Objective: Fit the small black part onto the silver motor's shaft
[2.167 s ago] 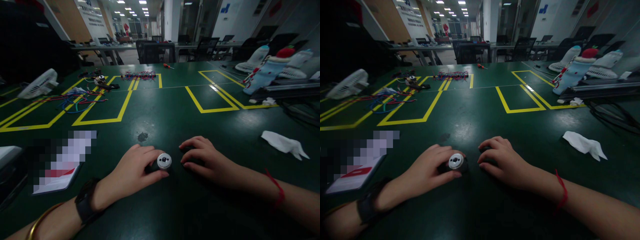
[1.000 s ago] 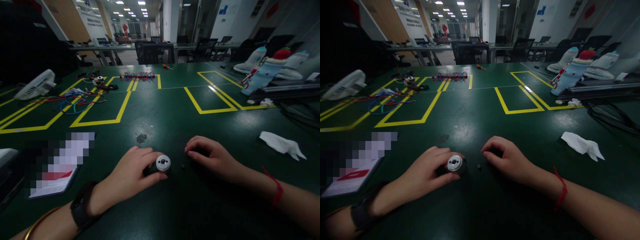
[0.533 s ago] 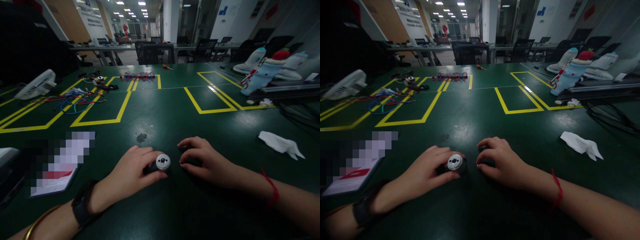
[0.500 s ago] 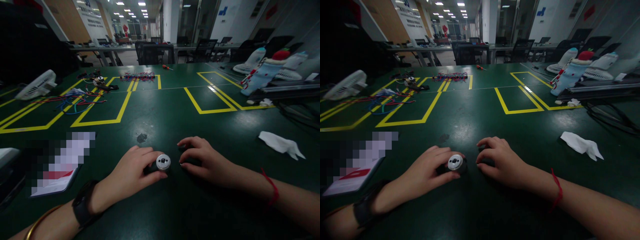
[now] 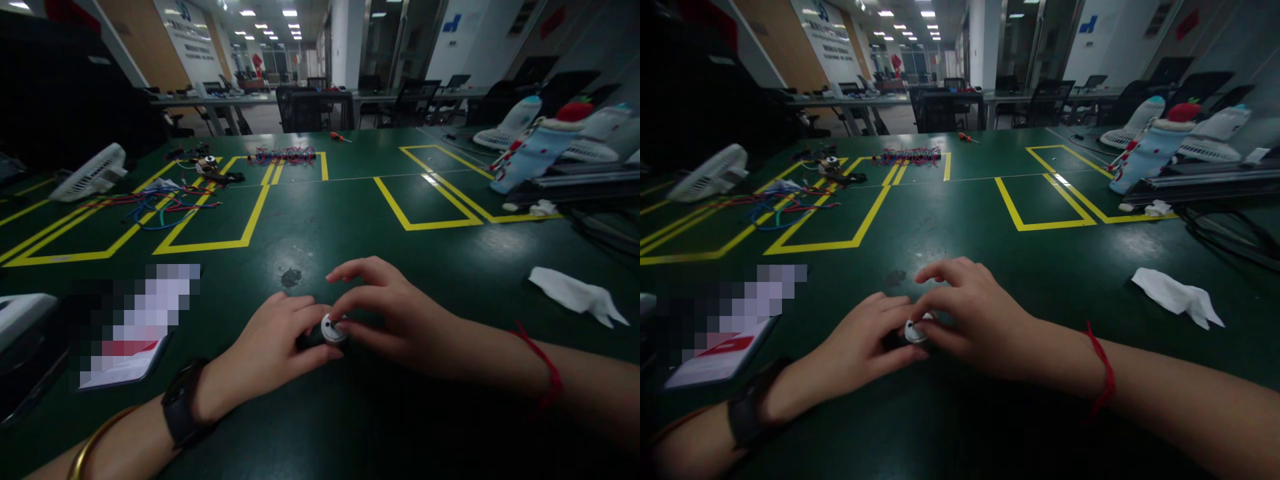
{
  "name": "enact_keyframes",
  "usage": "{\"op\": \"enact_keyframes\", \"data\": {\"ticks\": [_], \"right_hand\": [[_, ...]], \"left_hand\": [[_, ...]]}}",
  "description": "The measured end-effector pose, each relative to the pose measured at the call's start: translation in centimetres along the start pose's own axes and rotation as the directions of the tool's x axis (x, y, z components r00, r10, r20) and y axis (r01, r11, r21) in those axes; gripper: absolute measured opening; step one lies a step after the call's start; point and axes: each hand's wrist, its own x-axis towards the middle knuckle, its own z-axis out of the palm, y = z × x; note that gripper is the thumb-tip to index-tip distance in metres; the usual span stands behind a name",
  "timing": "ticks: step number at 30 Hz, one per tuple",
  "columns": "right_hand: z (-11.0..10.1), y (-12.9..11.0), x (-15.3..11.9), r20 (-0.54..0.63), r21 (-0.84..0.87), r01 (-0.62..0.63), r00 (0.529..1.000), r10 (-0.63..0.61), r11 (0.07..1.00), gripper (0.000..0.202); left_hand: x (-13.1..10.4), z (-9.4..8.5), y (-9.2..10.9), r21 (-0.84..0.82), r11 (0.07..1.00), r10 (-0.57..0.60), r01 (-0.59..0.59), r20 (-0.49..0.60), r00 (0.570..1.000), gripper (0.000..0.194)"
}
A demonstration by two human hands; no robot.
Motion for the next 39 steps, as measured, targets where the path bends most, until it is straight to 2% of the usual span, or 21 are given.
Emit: {"op": "enact_keyframes", "data": {"ticks": [3, 6, 12, 14, 17, 20, 24, 32, 36, 39], "right_hand": [[0.1, 0.0, -0.2, 0.013, 0.021, -0.023, 1.0, 0.023, 1.0, 0.015], [-0.3, 0.3, -0.6, -0.029, 0.105, -0.073, 0.997, 0.077, 0.992, 0.015], [-1.5, 2.6, -3.0, -0.082, 0.259, -0.253, 0.956, 0.282, 0.932, 0.01], [-1.6, 3.8, -4.0, -0.09, 0.319, -0.326, 0.924, 0.371, 0.89, 0.01], [-1.4, 5.2, -5.0, -0.111, 0.453, -0.432, 0.84, 0.531, 0.78, 0.013], [-1.0, 5.6, -5.1, -0.096, 0.589, -0.464, 0.773, 0.627, 0.661, 0.016], [-0.9, 5.3, -4.9, -0.056, 0.625, -0.486, 0.753, 0.656, 0.611, 0.015], [-1.1, 5.3, -4.8, -0.055, 0.687, -0.477, 0.718, 0.694, 0.548, 0.018], [-1.3, 5.5, -4.7, -0.057, 0.646, -0.496, 0.726, 0.685, 0.58, 0.021], [-1.4, 5.6, -4.7, -0.051, 0.554, -0.515, 0.763, 0.644, 0.654, 0.023]], "left_hand": [[0.0, 0.0, 0.0, 0.0, 1.0, 0.004, -0.004, -0.008, 1.0, 0.029], [0.1, 0.0, 0.0, -0.003, 1.0, -0.001, 0.001, -0.009, 1.0, 0.029], [0.2, -0.3, 0.0, -0.034, 0.999, -0.015, 0.014, -0.005, 1.0, 0.033], [0.2, -0.3, 0.0, -0.035, 0.999, -0.02, 0.019, -0.004, 1.0, 0.034], [0.1, -0.2, 0.0, -0.031, 0.999, -0.023, 0.023, -0.001, 1.0, 0.035], [0.0, -0.2, 0.0, -0.02, 1.0, -0.022, 0.022, -0.009, 1.0, 0.035], [-0.1, -0.2, 0.0, -0.017, 1.0, -0.014, 0.014, -0.011, 1.0, 0.037], [-0.1, -0.1, 0.0, -0.017, 1.0, -0.012, 0.011, -0.005, 1.0, 0.036], [0.0, -0.2, 0.0, -0.004, 1.0, -0.005, 0.005, -0.011, 1.0, 0.037], [0.0, -0.2, 0.0, 0.0, 1.0, -0.002, 0.002, -0.016, 1.0, 0.037]]}}
